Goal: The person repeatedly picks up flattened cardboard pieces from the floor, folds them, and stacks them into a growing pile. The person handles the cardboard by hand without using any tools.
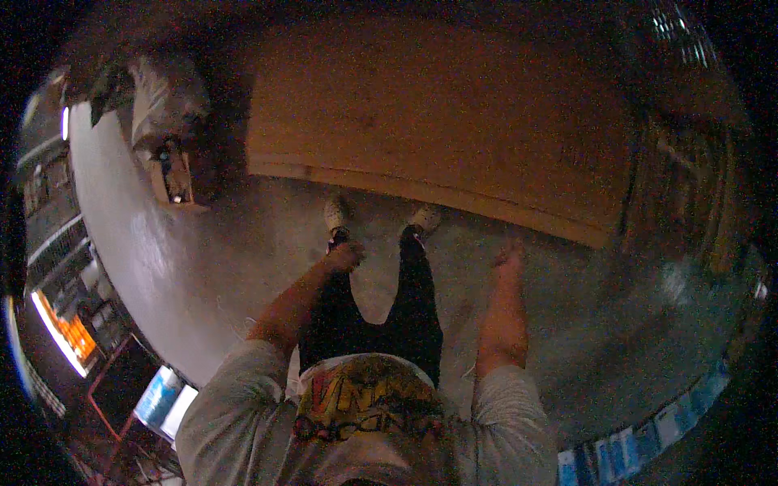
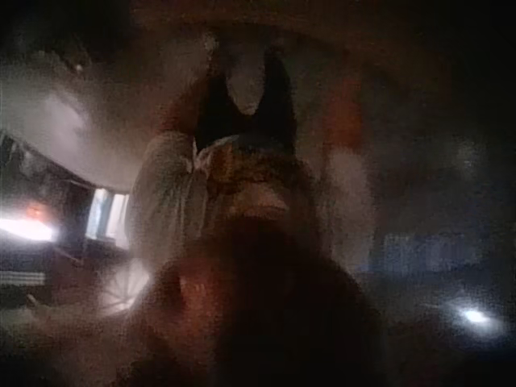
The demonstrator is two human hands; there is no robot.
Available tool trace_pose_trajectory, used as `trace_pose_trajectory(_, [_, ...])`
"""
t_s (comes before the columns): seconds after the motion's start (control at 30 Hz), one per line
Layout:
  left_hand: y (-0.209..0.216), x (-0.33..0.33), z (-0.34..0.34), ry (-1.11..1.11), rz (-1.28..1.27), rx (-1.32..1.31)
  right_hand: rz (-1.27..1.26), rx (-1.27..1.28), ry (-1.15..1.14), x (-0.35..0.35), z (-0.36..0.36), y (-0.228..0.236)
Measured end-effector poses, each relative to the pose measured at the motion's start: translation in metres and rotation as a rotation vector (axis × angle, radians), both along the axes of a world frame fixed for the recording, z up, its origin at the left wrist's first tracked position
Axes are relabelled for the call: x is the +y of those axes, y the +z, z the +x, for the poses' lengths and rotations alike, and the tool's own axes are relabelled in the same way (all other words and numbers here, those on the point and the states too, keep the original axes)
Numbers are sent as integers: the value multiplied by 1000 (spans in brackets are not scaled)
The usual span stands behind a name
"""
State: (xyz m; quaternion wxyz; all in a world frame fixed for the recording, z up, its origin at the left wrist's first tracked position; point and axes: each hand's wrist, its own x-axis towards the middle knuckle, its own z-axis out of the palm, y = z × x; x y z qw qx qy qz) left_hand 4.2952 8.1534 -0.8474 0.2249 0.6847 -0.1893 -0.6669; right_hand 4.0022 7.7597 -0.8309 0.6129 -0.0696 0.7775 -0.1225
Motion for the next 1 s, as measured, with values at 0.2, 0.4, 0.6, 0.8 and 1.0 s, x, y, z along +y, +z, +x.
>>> trace_pose_trajectory(0.2, [68,65,-32,-156,119,-239,73,52,608,48,-5,35])
trace_pose_trajectory(0.4, [81,112,23,208,-118,-313,-167,330,1186,125,90,90])
trace_pose_trajectory(0.6, [159,266,114,639,-15,-183,-234,261,1684,262,219,117])
trace_pose_trajectory(0.8, [184,545,165,1005,274,-466,-318,121,2013,407,415,149])
trace_pose_trajectory(1.0, [182,683,220,1354,382,-387,-438,-51,2210,468,540,150])
